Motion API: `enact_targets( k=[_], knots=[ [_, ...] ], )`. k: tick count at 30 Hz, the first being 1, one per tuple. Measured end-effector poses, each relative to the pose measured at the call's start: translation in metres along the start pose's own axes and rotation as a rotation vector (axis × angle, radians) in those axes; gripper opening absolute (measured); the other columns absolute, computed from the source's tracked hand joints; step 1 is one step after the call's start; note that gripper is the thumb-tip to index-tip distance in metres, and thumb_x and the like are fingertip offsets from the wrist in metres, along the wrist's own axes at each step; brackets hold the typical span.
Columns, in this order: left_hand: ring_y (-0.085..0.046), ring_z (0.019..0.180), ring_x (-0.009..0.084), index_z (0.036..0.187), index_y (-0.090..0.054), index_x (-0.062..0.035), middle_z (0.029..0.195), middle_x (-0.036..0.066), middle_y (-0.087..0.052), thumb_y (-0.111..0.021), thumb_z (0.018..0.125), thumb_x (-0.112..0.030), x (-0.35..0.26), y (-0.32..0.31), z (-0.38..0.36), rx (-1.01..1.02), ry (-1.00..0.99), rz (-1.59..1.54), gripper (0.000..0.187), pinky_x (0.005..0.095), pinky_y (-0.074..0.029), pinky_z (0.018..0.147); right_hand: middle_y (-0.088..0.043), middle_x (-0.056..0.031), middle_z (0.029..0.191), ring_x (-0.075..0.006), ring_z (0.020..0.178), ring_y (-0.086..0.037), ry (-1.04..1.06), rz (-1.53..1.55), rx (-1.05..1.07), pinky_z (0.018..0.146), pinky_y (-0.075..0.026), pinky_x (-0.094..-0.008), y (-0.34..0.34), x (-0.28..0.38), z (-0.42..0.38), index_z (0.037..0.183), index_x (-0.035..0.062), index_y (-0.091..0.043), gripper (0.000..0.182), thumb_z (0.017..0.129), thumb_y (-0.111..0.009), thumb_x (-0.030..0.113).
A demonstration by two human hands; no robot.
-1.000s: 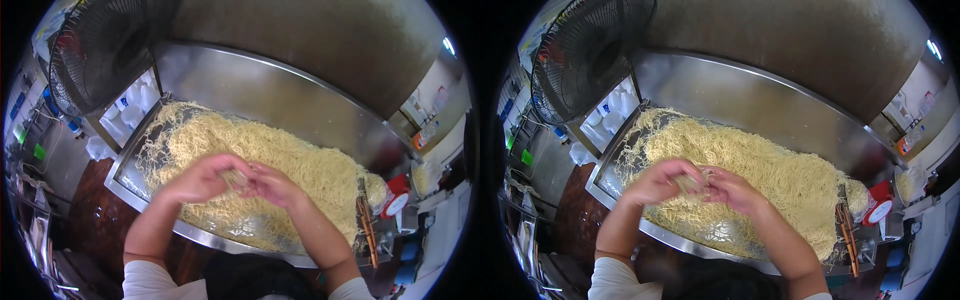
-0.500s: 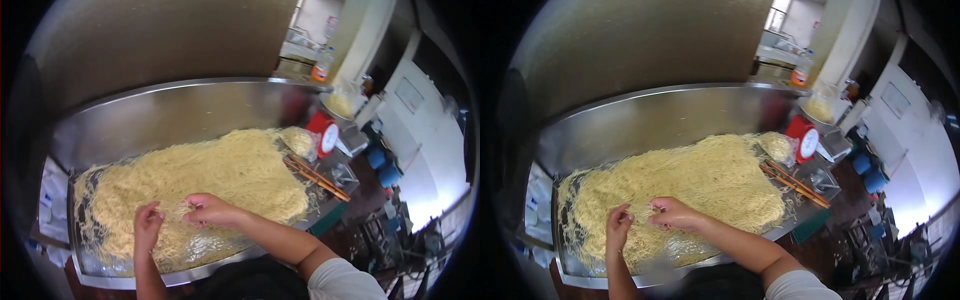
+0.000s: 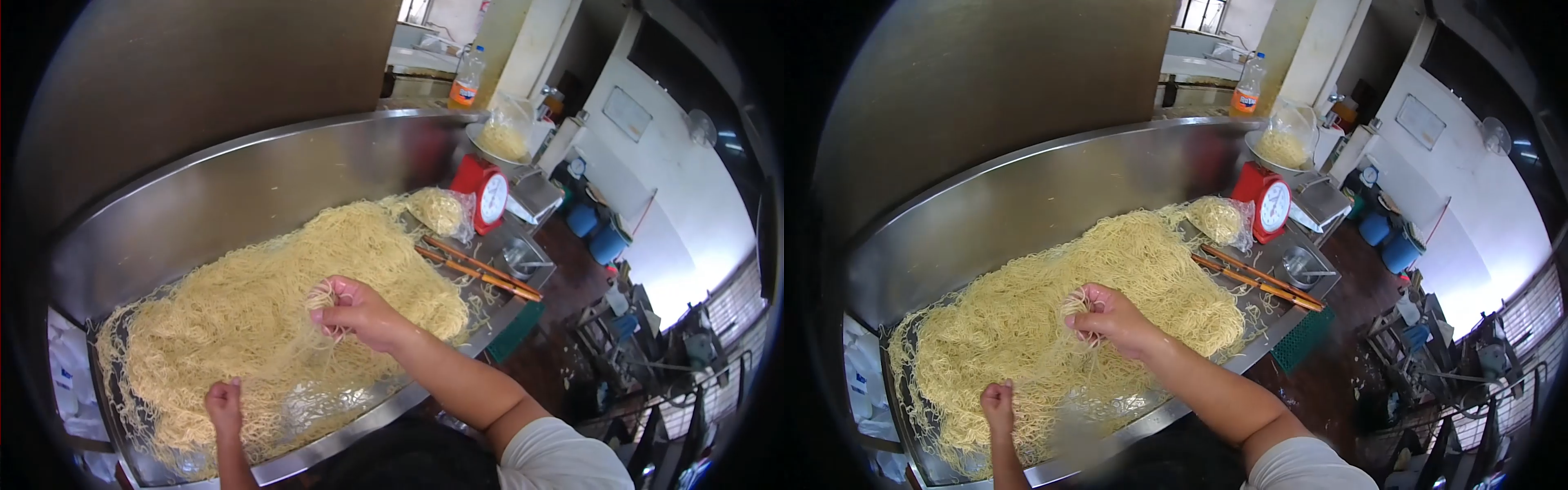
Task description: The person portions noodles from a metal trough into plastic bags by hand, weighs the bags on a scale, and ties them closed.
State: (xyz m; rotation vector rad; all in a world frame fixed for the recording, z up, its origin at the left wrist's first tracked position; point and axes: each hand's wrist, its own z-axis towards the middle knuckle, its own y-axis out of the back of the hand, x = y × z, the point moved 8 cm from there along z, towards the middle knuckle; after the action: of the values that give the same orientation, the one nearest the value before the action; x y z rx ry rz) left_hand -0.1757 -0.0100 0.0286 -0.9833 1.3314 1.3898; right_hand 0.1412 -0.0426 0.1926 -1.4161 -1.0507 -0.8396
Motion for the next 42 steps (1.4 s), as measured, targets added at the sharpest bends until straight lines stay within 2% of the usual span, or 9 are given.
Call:
enact_targets(
  k=[7, 11, 15, 18, 19, 26, 30, 32, 42],
  knots=[
    [-0.047, 0.057, 0.0248, 0.071, -0.055, -0.0024, 0.063, 0.009, -0.051, -0.068, 0.083, -0.016, 0.035, 0.114, 0.030, -0.244, 0.069, 0.758, 0.022, 0.0366, -0.040, 0.055, -0.057, 0.0008, 0.075, -0.0078, 0.058, -0.054, 0.011, 0.138, -0.181, 0.048, -0.040, -0.0222, 0.042, 0.035, -0.014, 0.094, 0.0091, -0.055, 0.019, 0.079, -0.066, 0.004],
    [-0.043, 0.124, 0.0377, 0.137, -0.044, -0.0090, 0.134, 0.020, -0.046, -0.067, 0.080, -0.019, 0.043, 0.114, 0.027, -0.085, 0.112, 0.993, 0.063, 0.0482, -0.028, 0.107, -0.055, 0.0026, 0.074, -0.0059, 0.057, -0.051, 0.008, -0.001, -0.191, 0.043, -0.035, -0.0208, 0.072, 0.061, -0.024, 0.090, 0.0100, -0.056, 0.014, 0.082, -0.067, 0.011],
    [-0.053, 0.117, 0.0343, 0.141, -0.038, -0.0089, 0.126, 0.021, -0.055, -0.068, 0.074, -0.010, 0.015, 0.104, 0.026, 0.002, 0.448, 1.074, 0.073, 0.0494, -0.028, 0.108, -0.052, 0.0058, 0.073, -0.0024, 0.055, -0.044, -0.059, -0.073, -0.298, 0.041, -0.030, -0.0186, 0.101, 0.083, -0.030, 0.088, 0.0118, -0.056, 0.018, 0.087, -0.066, 0.027],
    [-0.057, 0.112, 0.0311, 0.142, -0.036, -0.0076, 0.122, 0.022, -0.057, -0.067, 0.073, -0.005, 0.000, 0.097, 0.039, -0.207, 0.128, 0.974, 0.076, 0.0459, -0.029, 0.108, -0.050, 0.0067, 0.071, -0.0012, 0.052, -0.037, -0.007, -0.099, -0.348, 0.040, -0.026, -0.0178, 0.119, 0.116, -0.038, 0.085, 0.0130, -0.056, 0.026, 0.088, -0.065, 0.037],
    [-0.052, 0.119, 0.0327, 0.142, -0.035, -0.0051, 0.128, 0.024, -0.053, -0.068, 0.072, -0.003, -0.083, 0.048, 0.024, -0.107, 0.524, 0.782, 0.078, 0.0423, -0.032, 0.107, -0.048, 0.0063, 0.069, -0.0016, 0.050, -0.033, 0.027, -0.111, -0.334, 0.041, -0.025, -0.0180, 0.128, 0.129, -0.040, 0.083, 0.0131, -0.056, 0.029, 0.087, -0.065, 0.040],
    [-0.045, 0.125, 0.0311, 0.141, -0.036, -0.0037, 0.136, 0.021, -0.046, -0.071, 0.077, -0.012, -0.128, -0.135, 0.064, -0.057, -0.021, 0.408, 0.073, 0.0393, -0.035, 0.105, -0.045, 0.0075, 0.063, -0.0005, 0.048, -0.032, 0.290, -0.041, 0.039, 0.041, -0.021, -0.0174, 0.205, 0.269, -0.060, 0.080, 0.0132, -0.054, 0.029, 0.087, -0.066, 0.039],
    [-0.054, 0.113, 0.0213, 0.132, -0.049, -0.0039, 0.123, 0.016, -0.058, -0.068, 0.083, -0.019, -0.251, -0.326, 0.049, 0.170, 0.060, -0.062, 0.055, 0.0331, -0.043, 0.092, -0.047, 0.0060, 0.065, -0.0028, 0.051, -0.036, 0.374, -0.068, 0.139, 0.045, -0.027, -0.0207, 0.252, 0.332, -0.081, 0.082, 0.0117, -0.060, 0.022, 0.085, -0.067, 0.032],
    [-0.059, 0.096, 0.0161, 0.124, -0.056, -0.0035, 0.103, 0.010, -0.064, -0.068, 0.084, -0.022, -0.272, -0.386, 0.063, 0.110, -0.299, 0.186, 0.045, 0.0255, -0.046, 0.075, -0.048, 0.0051, 0.066, -0.0040, 0.054, -0.038, 0.368, -0.095, 0.172, 0.047, -0.029, -0.0224, 0.276, 0.354, -0.086, 0.083, 0.0118, -0.063, 0.018, 0.085, -0.066, 0.030],
    [-0.046, 0.050, 0.0045, 0.107, -0.065, -0.0041, 0.065, -0.001, -0.055, -0.057, 0.091, -0.042, -0.423, -0.575, 0.108, 0.242, -0.222, -0.081, 0.042, 0.0184, -0.034, 0.044, -0.046, 0.0044, 0.058, -0.0040, 0.046, -0.040, 0.428, -0.112, 0.389, 0.039, -0.030, -0.0201, 0.369, 0.479, -0.132, 0.088, 0.0081, -0.059, 0.019, 0.092, -0.053, 0.026]
  ],
)
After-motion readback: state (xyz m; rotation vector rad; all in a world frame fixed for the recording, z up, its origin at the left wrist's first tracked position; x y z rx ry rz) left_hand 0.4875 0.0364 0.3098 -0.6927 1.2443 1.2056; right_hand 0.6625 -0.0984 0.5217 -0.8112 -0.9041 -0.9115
